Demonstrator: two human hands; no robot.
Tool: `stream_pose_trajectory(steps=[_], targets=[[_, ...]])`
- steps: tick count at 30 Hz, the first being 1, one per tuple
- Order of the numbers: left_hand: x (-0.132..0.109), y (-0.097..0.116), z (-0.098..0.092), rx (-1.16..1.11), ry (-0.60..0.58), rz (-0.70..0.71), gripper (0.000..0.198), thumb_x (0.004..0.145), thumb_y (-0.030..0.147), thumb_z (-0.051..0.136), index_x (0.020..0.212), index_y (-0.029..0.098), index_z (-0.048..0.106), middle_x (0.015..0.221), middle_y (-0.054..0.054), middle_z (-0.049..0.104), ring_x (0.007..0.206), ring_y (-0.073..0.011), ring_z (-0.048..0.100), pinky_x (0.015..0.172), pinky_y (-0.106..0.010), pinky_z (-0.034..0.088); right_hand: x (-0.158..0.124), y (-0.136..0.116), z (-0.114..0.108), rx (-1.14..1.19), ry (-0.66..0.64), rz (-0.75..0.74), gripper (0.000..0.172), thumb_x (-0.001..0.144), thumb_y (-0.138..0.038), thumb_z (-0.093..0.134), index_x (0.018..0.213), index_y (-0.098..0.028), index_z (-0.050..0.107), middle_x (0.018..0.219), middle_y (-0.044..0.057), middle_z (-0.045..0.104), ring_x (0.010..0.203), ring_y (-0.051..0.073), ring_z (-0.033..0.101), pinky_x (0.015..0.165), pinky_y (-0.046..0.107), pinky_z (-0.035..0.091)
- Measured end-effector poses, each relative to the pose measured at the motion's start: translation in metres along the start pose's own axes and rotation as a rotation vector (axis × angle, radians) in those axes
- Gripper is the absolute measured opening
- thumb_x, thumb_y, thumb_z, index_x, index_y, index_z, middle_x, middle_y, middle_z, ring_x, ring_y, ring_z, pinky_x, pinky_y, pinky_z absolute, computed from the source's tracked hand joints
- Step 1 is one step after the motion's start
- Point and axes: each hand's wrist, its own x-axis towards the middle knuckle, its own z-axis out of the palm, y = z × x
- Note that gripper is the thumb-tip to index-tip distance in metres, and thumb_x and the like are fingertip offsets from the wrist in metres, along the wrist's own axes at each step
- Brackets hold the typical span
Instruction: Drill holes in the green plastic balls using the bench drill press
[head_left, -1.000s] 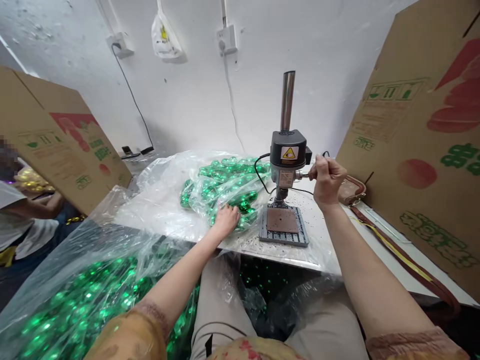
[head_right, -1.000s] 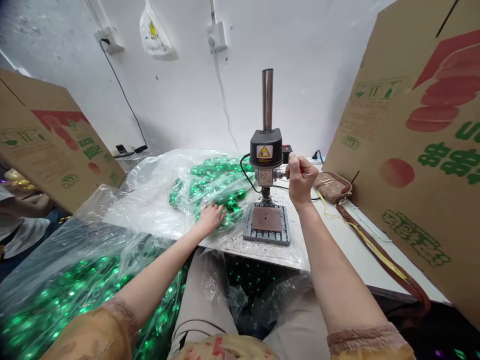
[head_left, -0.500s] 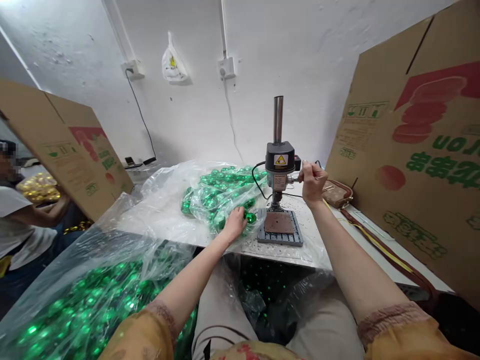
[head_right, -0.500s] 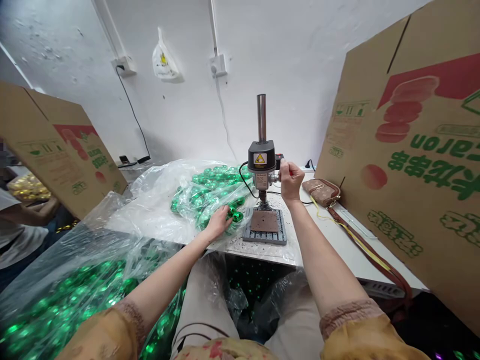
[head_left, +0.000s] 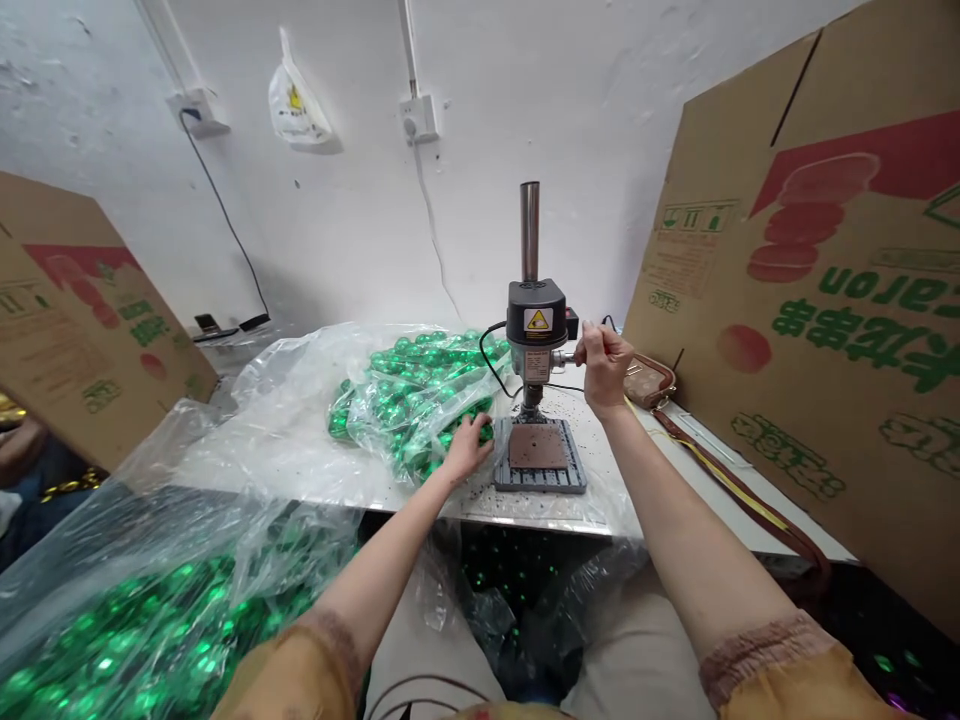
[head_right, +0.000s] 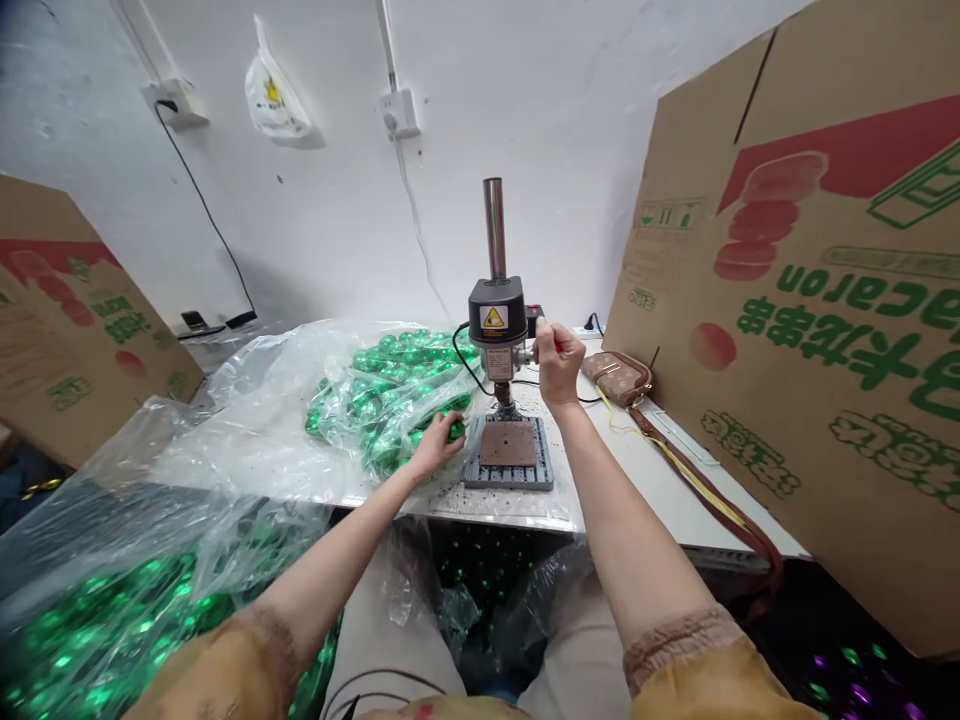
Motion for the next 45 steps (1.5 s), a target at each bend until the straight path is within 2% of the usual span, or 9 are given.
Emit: stream_pose_trajectory(steps=[3,5,7,9,13,20,25,34,45], targets=[[-0.016,0.009,-0.001,-0.404,0.069,-0.038,0.039,0.096,0.049,0.051,0.125,0.023,0.054,0.106,-0.008,0.063,0.087,-0.0206,0.066,0.077,-0.035,0.055,-0.002,-0.002,0.002,0.02,0.028,-0.048,0.046,0.091,-0.047,0.06,0.126,-0.017,0.057,0.127,0.009,0.062,0.112,0.019,0.063,0.095,0.044,0.057],[-0.028,0.015,-0.001,-0.885,0.027,-0.113,0.048,0.095,0.06,0.051,0.128,0.026,0.052,0.104,-0.008,0.066,0.08,-0.0197,0.068,0.068,-0.033,0.055,-0.003,-0.003,0.003,0.036,0.054,-0.093,0.036,0.091,-0.048,0.059,0.102,-0.015,0.064,0.097,0.003,0.067,0.087,0.012,0.064,0.08,0.033,0.058],[-0.039,0.022,0.0,-1.258,-0.045,-0.2,0.053,0.089,0.063,0.061,0.127,0.028,0.053,0.105,-0.008,0.069,0.081,-0.0203,0.069,0.068,-0.033,0.056,-0.004,-0.005,0.005,0.056,0.075,-0.14,0.041,0.09,-0.05,0.06,0.066,-0.016,0.055,0.06,-0.005,0.052,0.057,0.006,0.049,0.06,0.024,0.047],[-0.046,0.027,0.002,-1.365,-0.088,-0.255,0.051,0.088,0.062,0.065,0.128,0.032,0.054,0.107,-0.007,0.071,0.085,-0.0206,0.07,0.072,-0.034,0.057,-0.005,-0.007,0.006,0.077,0.083,-0.175,0.051,0.088,-0.049,0.062,0.053,-0.019,0.041,0.047,-0.007,0.038,0.047,0.005,0.037,0.052,0.024,0.037],[-0.051,0.032,0.009,-1.436,-0.106,-0.304,0.049,0.087,0.062,0.066,0.127,0.035,0.056,0.111,-0.005,0.071,0.088,-0.0211,0.071,0.077,-0.037,0.059,-0.006,-0.011,0.007,0.099,0.094,-0.203,0.048,0.087,-0.044,0.064,0.052,-0.02,0.041,0.047,-0.008,0.039,0.046,0.006,0.039,0.051,0.025,0.034],[-0.036,0.026,0.024,-1.471,-0.024,-0.392,0.036,0.081,0.039,0.074,0.111,0.024,0.061,0.106,-0.004,0.071,0.097,-0.0215,0.071,0.09,-0.041,0.059,-0.007,-0.014,0.006,0.095,0.112,-0.229,0.045,0.088,-0.041,0.063,0.053,-0.021,0.043,0.047,-0.007,0.038,0.046,0.007,0.039,0.05,0.028,0.033],[-0.015,0.021,0.037,-1.13,0.053,-0.341,0.049,0.071,0.037,0.085,0.11,0.023,0.059,0.094,-0.001,0.072,0.088,-0.018,0.069,0.085,-0.034,0.055,-0.007,-0.016,0.007,0.1,0.107,-0.245,0.044,0.088,-0.04,0.064,0.053,-0.022,0.044,0.047,-0.006,0.037,0.045,0.008,0.04,0.05,0.031,0.031],[0.021,-0.001,0.062,-0.93,0.006,-0.184,0.053,0.063,0.035,0.091,0.101,0.019,0.058,0.096,-0.002,0.068,0.094,-0.017,0.065,0.087,-0.029,0.048,-0.007,-0.016,0.009,0.122,0.107,-0.298,0.041,0.089,-0.034,0.062,0.054,-0.022,0.043,0.047,-0.007,0.039,0.043,0.009,0.039,0.047,0.031,0.029],[0.023,-0.009,0.066,-0.962,-0.109,-0.136,0.052,0.072,0.039,0.086,0.111,0.02,0.056,0.108,-0.006,0.07,0.1,-0.0189,0.066,0.09,-0.031,0.05,-0.001,-0.028,0.02,0.01,0.141,-0.309,0.043,0.095,-0.025,0.053,0.055,-0.021,0.037,0.047,-0.006,0.036,0.043,0.005,0.034,0.046,0.027,0.029]])
